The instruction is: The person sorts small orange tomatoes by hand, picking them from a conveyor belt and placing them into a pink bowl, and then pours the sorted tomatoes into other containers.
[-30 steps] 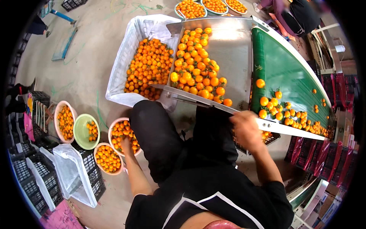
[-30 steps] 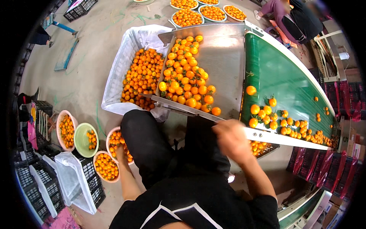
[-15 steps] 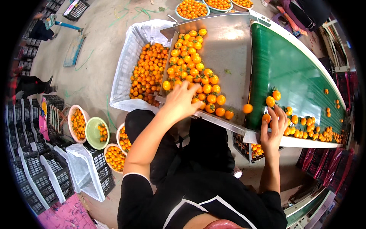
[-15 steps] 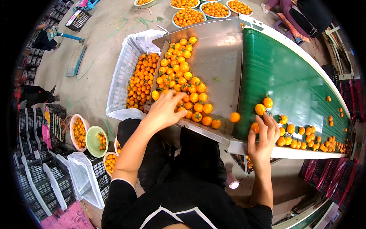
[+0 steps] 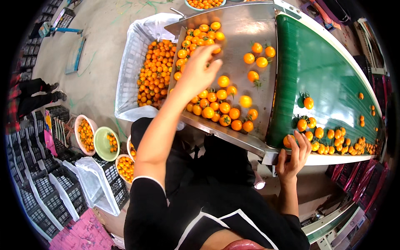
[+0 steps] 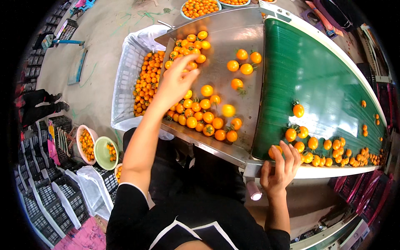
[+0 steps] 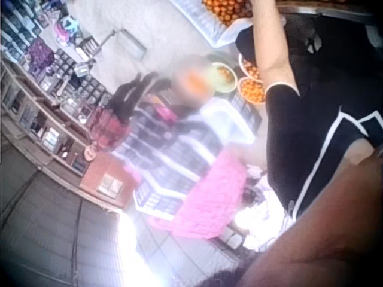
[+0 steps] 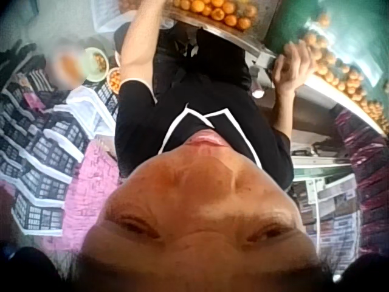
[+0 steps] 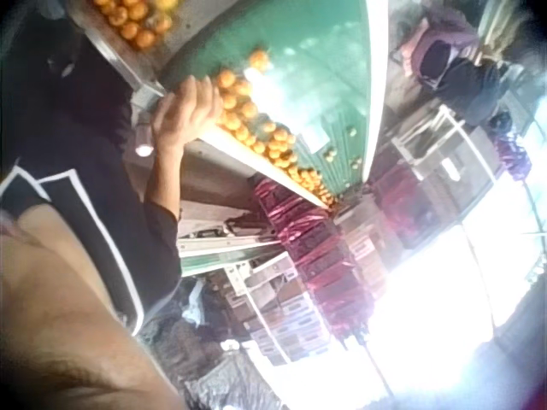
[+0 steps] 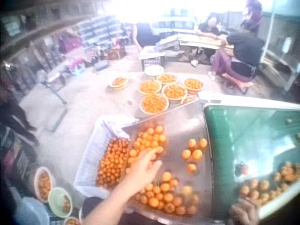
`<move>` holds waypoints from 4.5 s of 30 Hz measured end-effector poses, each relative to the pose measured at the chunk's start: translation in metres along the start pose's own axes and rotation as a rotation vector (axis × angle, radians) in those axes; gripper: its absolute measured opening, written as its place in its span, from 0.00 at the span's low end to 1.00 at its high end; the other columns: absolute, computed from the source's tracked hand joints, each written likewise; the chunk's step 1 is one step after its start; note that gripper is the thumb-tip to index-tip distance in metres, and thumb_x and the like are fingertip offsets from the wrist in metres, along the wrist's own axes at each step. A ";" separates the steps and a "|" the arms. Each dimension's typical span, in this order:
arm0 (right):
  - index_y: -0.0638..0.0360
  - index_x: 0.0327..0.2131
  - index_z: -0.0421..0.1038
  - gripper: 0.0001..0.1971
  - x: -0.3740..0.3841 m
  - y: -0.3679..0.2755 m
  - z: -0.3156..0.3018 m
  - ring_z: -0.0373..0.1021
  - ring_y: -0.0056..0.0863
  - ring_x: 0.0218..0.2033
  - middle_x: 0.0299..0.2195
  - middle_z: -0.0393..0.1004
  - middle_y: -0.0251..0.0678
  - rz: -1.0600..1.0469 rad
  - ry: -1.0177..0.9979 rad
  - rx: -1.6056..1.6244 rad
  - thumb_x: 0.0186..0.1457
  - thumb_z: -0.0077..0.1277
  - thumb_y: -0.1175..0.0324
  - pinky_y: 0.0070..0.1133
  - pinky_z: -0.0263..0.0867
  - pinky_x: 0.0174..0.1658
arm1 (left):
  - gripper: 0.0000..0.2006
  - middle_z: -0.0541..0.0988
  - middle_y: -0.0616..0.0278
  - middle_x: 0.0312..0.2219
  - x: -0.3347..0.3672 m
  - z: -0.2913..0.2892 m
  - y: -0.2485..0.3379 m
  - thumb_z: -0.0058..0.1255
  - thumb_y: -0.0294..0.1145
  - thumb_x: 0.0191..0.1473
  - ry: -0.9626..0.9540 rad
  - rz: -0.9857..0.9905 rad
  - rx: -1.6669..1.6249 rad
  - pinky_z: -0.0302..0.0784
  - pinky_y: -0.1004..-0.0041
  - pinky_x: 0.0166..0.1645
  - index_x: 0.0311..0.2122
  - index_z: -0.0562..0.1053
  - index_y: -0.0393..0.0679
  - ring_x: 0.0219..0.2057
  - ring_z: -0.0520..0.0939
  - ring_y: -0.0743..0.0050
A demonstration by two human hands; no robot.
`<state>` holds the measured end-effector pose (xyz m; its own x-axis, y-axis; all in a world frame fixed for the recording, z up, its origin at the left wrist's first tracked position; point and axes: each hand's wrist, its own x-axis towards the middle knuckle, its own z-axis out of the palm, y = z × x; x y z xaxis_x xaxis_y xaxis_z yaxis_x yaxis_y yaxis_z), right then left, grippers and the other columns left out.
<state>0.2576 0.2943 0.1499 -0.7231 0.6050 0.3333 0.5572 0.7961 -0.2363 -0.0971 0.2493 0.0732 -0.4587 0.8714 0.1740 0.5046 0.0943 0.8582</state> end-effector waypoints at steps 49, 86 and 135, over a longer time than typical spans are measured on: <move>0.61 0.34 0.75 0.14 0.003 0.010 -0.021 0.71 0.41 0.41 0.38 0.76 0.40 -0.201 0.225 0.182 0.39 0.53 0.81 0.32 0.67 0.46 | 0.15 0.75 0.58 0.32 -0.089 0.045 0.114 0.54 0.29 0.52 -0.345 -0.130 -0.134 0.73 0.73 0.37 0.45 0.73 0.38 0.29 0.77 0.69; 0.55 0.58 0.61 0.31 0.019 0.072 -0.048 0.57 0.50 0.59 0.60 0.58 0.49 0.136 -0.016 0.003 0.52 0.56 0.58 0.44 0.51 0.61 | 0.14 0.74 0.53 0.43 -0.097 0.095 0.144 0.47 0.18 0.51 0.072 0.112 -0.019 0.74 0.70 0.41 0.45 0.72 0.35 0.32 0.76 0.66; 0.56 0.55 0.65 0.24 0.044 0.145 -0.101 0.63 0.48 0.55 0.56 0.65 0.49 0.320 -0.021 0.043 0.56 0.51 0.61 0.34 0.60 0.57 | 0.11 0.76 0.52 0.39 -0.102 0.094 0.131 0.47 0.16 0.50 0.174 0.200 0.060 0.73 0.72 0.40 0.39 0.74 0.36 0.33 0.77 0.66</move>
<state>0.3475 0.4349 0.2222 -0.5225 0.8247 0.2166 0.7404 0.5648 -0.3643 0.0845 0.2180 0.1223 -0.4619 0.7801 0.4220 0.6377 -0.0386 0.7693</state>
